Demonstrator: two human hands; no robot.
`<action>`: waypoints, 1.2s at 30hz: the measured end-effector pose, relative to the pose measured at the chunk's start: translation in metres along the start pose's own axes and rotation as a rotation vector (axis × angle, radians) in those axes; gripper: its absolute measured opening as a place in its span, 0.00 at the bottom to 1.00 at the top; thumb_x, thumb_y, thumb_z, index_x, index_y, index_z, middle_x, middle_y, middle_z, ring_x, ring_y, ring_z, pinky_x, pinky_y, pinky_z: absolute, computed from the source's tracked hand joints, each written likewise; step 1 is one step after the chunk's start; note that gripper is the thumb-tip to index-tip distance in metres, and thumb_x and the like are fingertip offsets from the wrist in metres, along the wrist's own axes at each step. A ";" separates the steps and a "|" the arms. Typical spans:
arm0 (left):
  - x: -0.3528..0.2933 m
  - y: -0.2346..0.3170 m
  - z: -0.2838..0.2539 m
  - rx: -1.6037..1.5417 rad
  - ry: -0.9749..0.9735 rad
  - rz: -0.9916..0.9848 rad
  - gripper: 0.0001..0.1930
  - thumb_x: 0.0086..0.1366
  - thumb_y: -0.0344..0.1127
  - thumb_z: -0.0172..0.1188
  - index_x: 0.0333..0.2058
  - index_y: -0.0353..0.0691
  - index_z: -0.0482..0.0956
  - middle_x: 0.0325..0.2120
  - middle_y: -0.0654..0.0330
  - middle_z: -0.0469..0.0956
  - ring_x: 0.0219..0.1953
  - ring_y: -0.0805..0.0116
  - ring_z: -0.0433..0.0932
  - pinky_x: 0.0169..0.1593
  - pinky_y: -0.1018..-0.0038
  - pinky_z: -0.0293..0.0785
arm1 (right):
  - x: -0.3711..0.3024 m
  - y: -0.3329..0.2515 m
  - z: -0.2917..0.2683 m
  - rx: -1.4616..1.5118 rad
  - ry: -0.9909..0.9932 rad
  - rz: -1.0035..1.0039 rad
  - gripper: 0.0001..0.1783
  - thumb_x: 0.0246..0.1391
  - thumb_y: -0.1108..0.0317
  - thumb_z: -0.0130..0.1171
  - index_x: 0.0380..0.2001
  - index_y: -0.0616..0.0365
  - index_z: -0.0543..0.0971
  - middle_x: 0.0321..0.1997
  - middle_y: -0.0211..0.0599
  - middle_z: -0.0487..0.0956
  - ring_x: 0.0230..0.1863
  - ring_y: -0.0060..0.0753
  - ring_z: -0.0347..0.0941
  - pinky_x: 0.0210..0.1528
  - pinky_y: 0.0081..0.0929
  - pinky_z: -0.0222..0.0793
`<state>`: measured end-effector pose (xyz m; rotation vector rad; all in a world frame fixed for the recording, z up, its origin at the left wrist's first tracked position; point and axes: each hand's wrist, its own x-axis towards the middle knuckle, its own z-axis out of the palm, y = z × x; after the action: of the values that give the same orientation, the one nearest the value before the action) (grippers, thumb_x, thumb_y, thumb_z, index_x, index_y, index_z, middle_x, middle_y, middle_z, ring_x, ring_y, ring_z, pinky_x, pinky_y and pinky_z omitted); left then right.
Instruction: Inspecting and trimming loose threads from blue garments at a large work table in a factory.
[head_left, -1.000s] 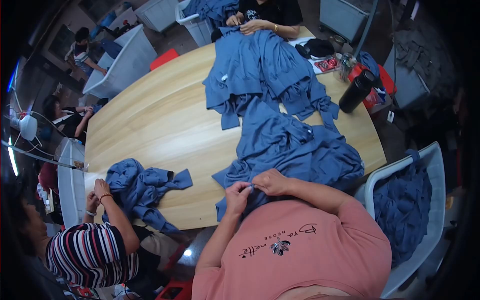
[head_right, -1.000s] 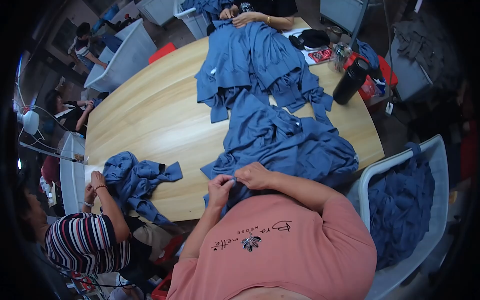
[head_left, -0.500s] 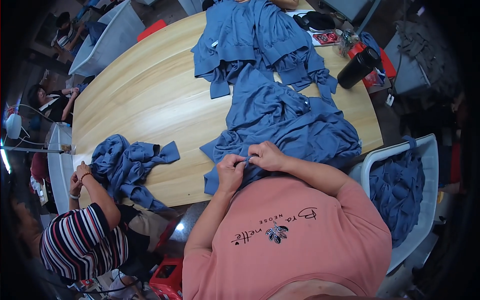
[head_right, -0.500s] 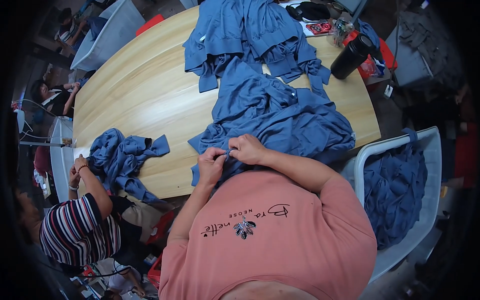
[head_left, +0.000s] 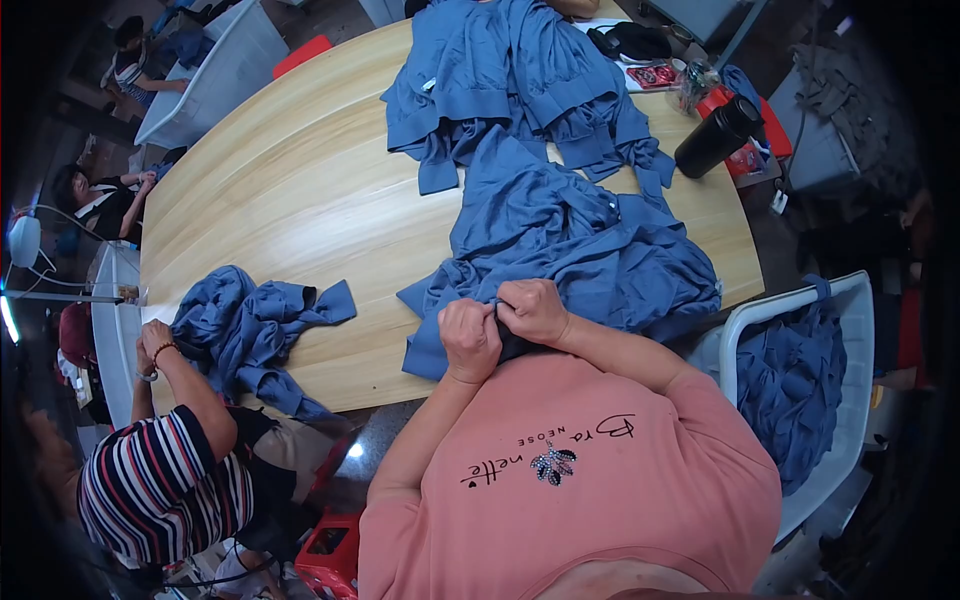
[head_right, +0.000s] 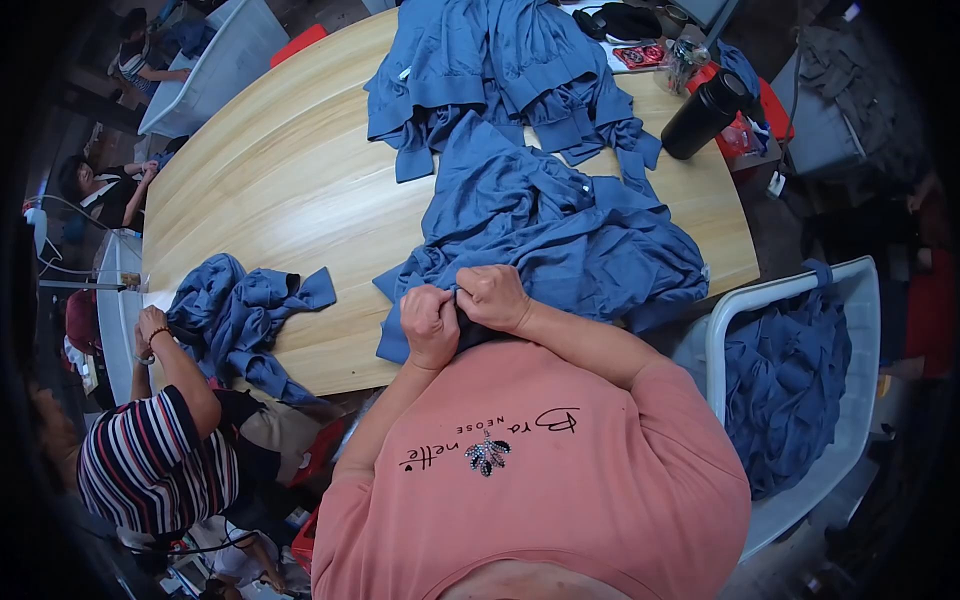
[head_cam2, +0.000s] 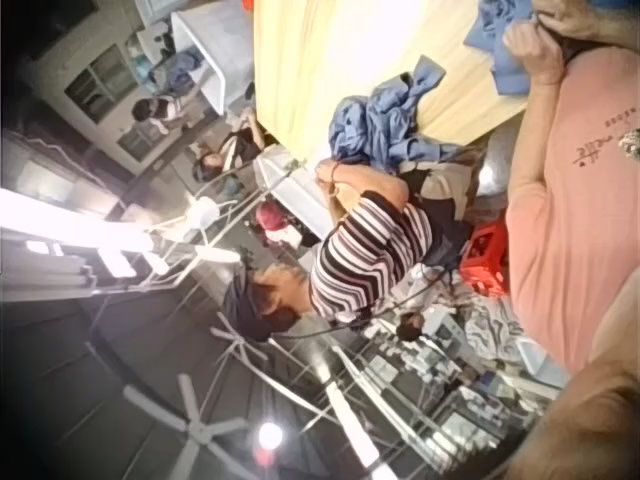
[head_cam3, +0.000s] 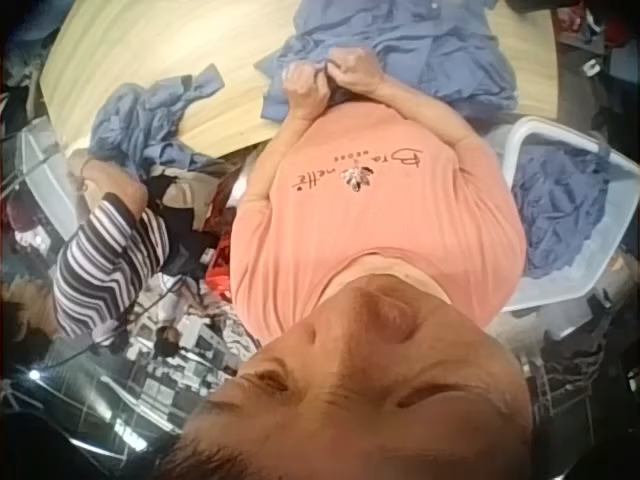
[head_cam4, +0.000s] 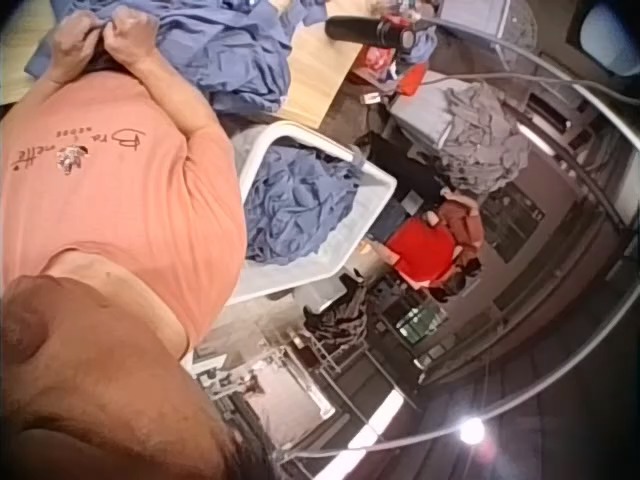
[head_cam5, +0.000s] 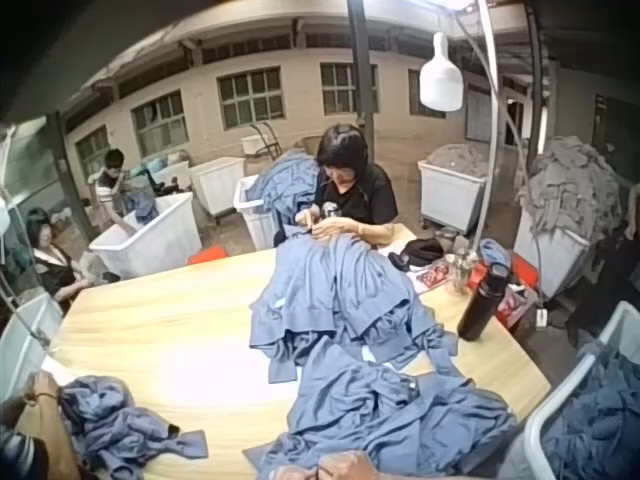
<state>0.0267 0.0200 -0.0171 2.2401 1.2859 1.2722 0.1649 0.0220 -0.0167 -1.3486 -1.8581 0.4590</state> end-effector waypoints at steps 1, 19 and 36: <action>0.000 0.000 0.000 -0.007 0.019 0.051 0.06 0.44 0.21 0.56 0.21 0.39 0.70 0.20 0.59 0.70 0.26 0.60 0.70 0.31 0.68 0.61 | 0.001 0.001 -0.001 -0.015 0.011 -0.046 0.08 0.38 0.70 0.52 0.13 0.56 0.66 0.14 0.39 0.69 0.19 0.42 0.70 0.20 0.37 0.64; 0.047 0.001 -0.029 0.097 -0.349 0.116 0.06 0.43 0.23 0.51 0.23 0.39 0.70 0.22 0.56 0.74 0.35 0.56 0.73 0.36 0.66 0.65 | -0.008 -0.012 -0.062 -0.050 -0.075 -0.356 0.13 0.34 0.67 0.62 0.12 0.54 0.66 0.12 0.33 0.67 0.16 0.36 0.67 0.19 0.31 0.61; 0.005 -0.059 -0.005 -0.409 -0.636 -0.469 0.08 0.51 0.31 0.58 0.20 0.32 0.73 0.15 0.57 0.72 0.20 0.73 0.67 0.25 0.73 0.65 | -0.013 0.021 0.002 -0.165 -0.223 -0.689 0.07 0.33 0.64 0.52 0.19 0.51 0.68 0.22 0.30 0.66 0.27 0.31 0.66 0.32 0.32 0.59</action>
<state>-0.0100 0.0572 -0.0458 1.6999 1.0799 0.5207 0.1784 0.0185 -0.0367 -0.6897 -2.4317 0.0947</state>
